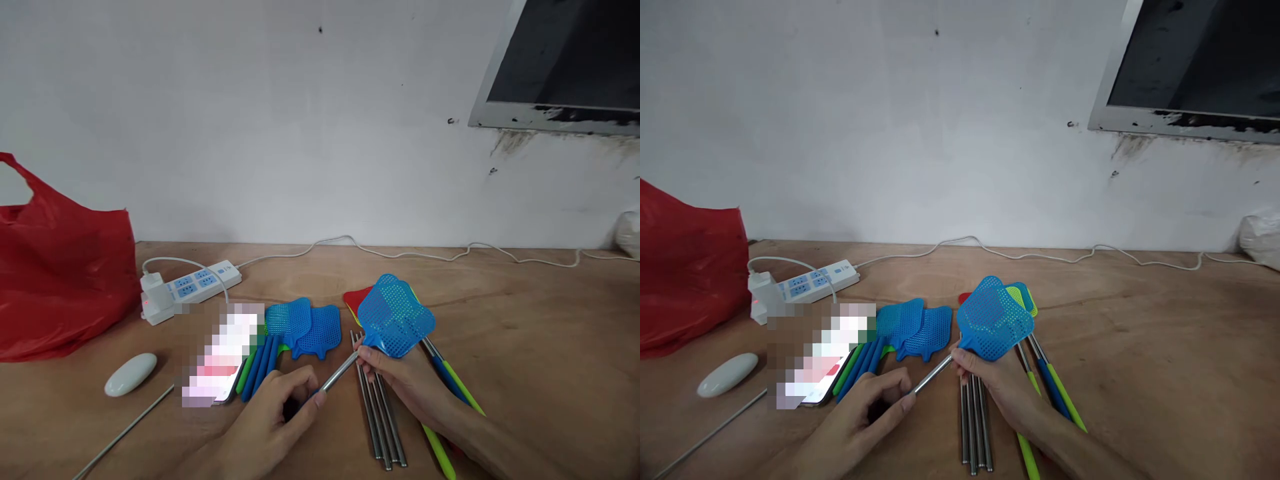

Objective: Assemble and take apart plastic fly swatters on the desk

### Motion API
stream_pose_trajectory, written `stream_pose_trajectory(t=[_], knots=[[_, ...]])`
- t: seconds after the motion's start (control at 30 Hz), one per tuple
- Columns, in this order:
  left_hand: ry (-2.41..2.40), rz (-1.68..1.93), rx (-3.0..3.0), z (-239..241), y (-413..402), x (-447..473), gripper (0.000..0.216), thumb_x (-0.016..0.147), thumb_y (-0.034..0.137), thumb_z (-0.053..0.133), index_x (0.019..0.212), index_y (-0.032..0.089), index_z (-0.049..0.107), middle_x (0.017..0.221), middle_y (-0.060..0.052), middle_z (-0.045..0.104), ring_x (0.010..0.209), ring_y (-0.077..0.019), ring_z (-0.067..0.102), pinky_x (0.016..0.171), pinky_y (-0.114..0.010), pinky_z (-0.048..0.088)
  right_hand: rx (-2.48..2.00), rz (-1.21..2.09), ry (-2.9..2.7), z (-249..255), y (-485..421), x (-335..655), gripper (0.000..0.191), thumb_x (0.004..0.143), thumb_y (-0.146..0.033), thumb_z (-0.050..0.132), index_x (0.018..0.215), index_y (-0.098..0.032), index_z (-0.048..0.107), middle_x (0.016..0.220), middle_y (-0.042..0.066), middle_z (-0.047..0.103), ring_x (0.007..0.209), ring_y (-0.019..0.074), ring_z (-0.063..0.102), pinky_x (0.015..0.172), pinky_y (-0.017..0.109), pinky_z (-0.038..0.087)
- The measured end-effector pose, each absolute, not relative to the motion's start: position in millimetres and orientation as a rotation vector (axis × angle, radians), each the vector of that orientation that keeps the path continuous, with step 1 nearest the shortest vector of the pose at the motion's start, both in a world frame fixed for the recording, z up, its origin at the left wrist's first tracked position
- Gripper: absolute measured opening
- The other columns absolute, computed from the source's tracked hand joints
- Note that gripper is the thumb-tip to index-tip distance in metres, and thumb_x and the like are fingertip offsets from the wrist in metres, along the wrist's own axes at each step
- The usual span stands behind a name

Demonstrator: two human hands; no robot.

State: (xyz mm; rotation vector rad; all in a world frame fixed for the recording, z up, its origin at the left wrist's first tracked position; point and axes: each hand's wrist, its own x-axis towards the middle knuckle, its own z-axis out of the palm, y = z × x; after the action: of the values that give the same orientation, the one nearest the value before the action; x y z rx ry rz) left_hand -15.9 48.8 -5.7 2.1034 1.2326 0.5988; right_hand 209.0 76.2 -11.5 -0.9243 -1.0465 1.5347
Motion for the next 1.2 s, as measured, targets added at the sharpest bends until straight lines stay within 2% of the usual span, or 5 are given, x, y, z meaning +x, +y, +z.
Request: stream_pose_trajectory(t=[0.23, 0.5, 0.77, 1.07, 1.2], knots=[[1.163, 0.609, 2.016, -3.9, 46.0, -15.5, 0.035, 0.099, 0.050, 0.042, 0.084, 0.022, 0.055, 0.065, 0.004, 0.047, 0.065, -0.0147, 0.048, 0.057, -0.023, 0.034, -0.985, 1.415, -1.280, -12.8, 69.8, 205.8, 0.032, 0.073, -0.052, 0.079, 0.076, -0.021, 0.070, 0.068, 0.000, 0.065, 0.063, 0.0158, 0.059, 0.061, 0.030, 0.049], [1.099, 0.632, 1.944, -6.3, 47.1, -16.2, 0.040, 0.099, 0.055, 0.040, 0.079, 0.022, 0.050, 0.062, 0.006, 0.040, 0.059, -0.0132, 0.041, 0.056, -0.023, 0.032, -0.902, 1.191, -1.232, -17.8, 78.8, 213.8, 0.026, 0.081, -0.046, 0.074, 0.079, -0.021, 0.066, 0.068, -0.001, 0.062, 0.062, 0.0166, 0.055, 0.063, 0.032, 0.046], [1.127, 0.618, 1.966, -1.9, 50.1, -14.0, 0.041, 0.099, 0.054, 0.039, 0.077, 0.022, 0.049, 0.062, 0.005, 0.038, 0.059, -0.0135, 0.039, 0.053, -0.024, 0.029, -0.772, 1.205, -0.824, -3.8, 87.8, 218.0, 0.024, 0.067, -0.033, 0.088, 0.074, -0.022, 0.069, 0.067, -0.002, 0.061, 0.056, 0.0120, 0.049, 0.055, 0.028, 0.042], [1.244, 0.581, 2.102, 0.8, 43.6, -23.6, 0.022, 0.094, 0.043, 0.049, 0.095, 0.024, 0.061, 0.075, 0.002, 0.057, 0.071, -0.0162, 0.052, 0.060, -0.023, 0.041, -0.826, 1.346, -0.697, -3.8, 92.2, 220.8, 0.030, 0.068, -0.044, 0.085, 0.073, -0.019, 0.070, 0.061, -0.001, 0.062, 0.052, 0.0120, 0.053, 0.048, 0.025, 0.045], [1.266, 0.497, 2.176, 0.5, 46.4, -25.3, 0.029, 0.099, 0.045, 0.042, 0.100, 0.025, 0.064, 0.077, 0.001, 0.060, 0.072, -0.0176, 0.056, 0.063, -0.024, 0.043, -0.857, 1.301, -0.651, -7.2, 93.4, 221.1, 0.031, 0.068, -0.045, 0.085, 0.072, -0.019, 0.069, 0.059, -0.001, 0.063, 0.051, 0.0131, 0.055, 0.048, 0.026, 0.047]])
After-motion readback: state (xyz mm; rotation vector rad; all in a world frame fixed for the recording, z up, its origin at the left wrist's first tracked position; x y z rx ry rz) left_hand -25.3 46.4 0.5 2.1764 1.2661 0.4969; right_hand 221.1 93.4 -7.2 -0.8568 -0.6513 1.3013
